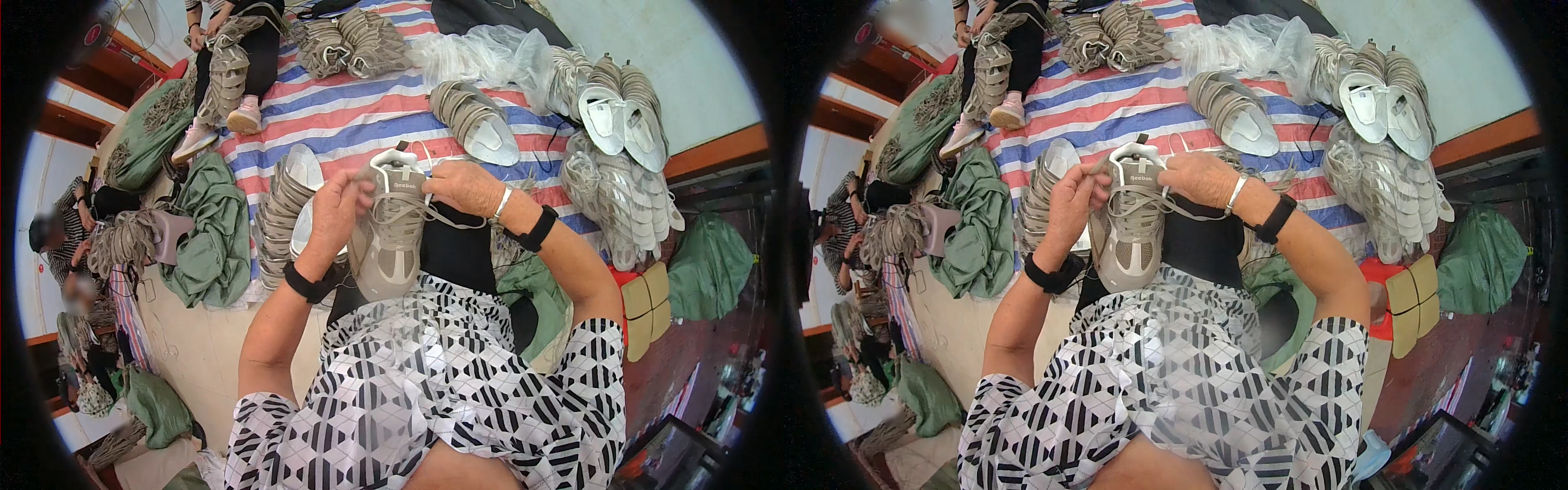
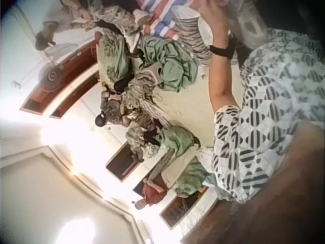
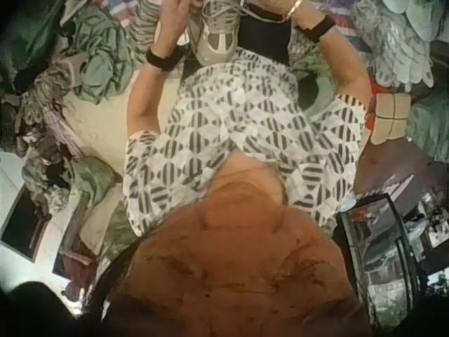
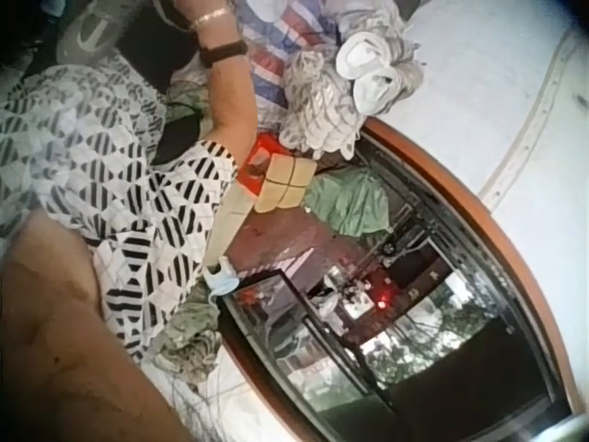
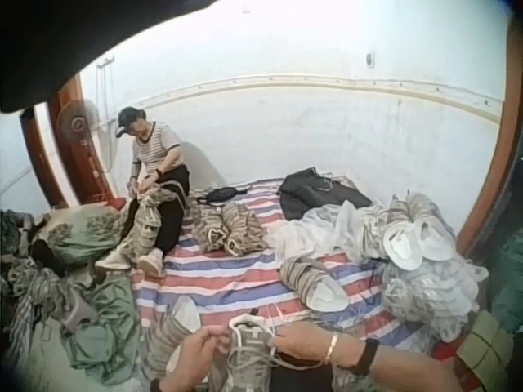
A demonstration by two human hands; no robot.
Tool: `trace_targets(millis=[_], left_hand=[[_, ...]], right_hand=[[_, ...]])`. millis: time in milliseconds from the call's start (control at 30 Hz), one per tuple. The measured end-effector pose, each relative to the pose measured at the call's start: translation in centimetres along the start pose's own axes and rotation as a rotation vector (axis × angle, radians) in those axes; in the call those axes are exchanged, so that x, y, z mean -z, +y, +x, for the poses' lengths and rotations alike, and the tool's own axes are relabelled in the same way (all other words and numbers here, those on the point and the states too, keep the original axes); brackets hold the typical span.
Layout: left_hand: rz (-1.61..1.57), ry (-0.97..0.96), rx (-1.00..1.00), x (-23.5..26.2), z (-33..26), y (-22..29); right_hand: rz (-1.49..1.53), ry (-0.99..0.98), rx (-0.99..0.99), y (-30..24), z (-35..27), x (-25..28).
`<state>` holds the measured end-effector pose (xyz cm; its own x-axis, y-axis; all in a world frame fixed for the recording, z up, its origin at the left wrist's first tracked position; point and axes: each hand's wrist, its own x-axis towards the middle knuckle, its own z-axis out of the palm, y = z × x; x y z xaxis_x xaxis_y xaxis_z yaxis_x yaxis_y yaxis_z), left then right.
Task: The recorder is inserting and tightening laces on newly manufactured shoes in a production environment.
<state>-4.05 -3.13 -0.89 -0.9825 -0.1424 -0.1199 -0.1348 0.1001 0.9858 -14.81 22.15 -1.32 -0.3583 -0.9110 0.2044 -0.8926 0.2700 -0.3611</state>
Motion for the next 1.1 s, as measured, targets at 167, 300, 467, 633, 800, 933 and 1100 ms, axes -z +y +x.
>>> trace_targets(millis=[167,300,467,633,800,933,1100], left_hand=[[0.167,0.024,-0.135,0.0,-0.5,-1.7],[0.327,-0.128,0.023,0.0,-0.4,-0.4],[0.454,0.083,-0.190,-0.4,-0.3,-0.2],[0.128,0.071,-0.135,-1.4,0.6,-0.9],[0.133,-0.025,-0.117,-0.9,0.7,-2.1],[0.219,0.064,-0.174,-1.5,0.5,-2.1],[0.097,0.040,-0.115,-1.3,0.5,-1.6]], right_hand=[[-0.046,0.039,0.115,-0.3,0.5,0.8],[-0.094,-0.079,0.067,0.9,0.3,-1.1],[0.127,0.049,0.101,1.3,0.0,-1.2],[0.152,-0.096,-0.188,0.7,1.5,-1.6],[0.127,-0.138,-0.303,0.4,1.9,-3.2],[0.235,0.117,-0.305,0.8,1.5,-4.9],[1.075,0.863,-0.702,8.3,3.0,-0.4]])
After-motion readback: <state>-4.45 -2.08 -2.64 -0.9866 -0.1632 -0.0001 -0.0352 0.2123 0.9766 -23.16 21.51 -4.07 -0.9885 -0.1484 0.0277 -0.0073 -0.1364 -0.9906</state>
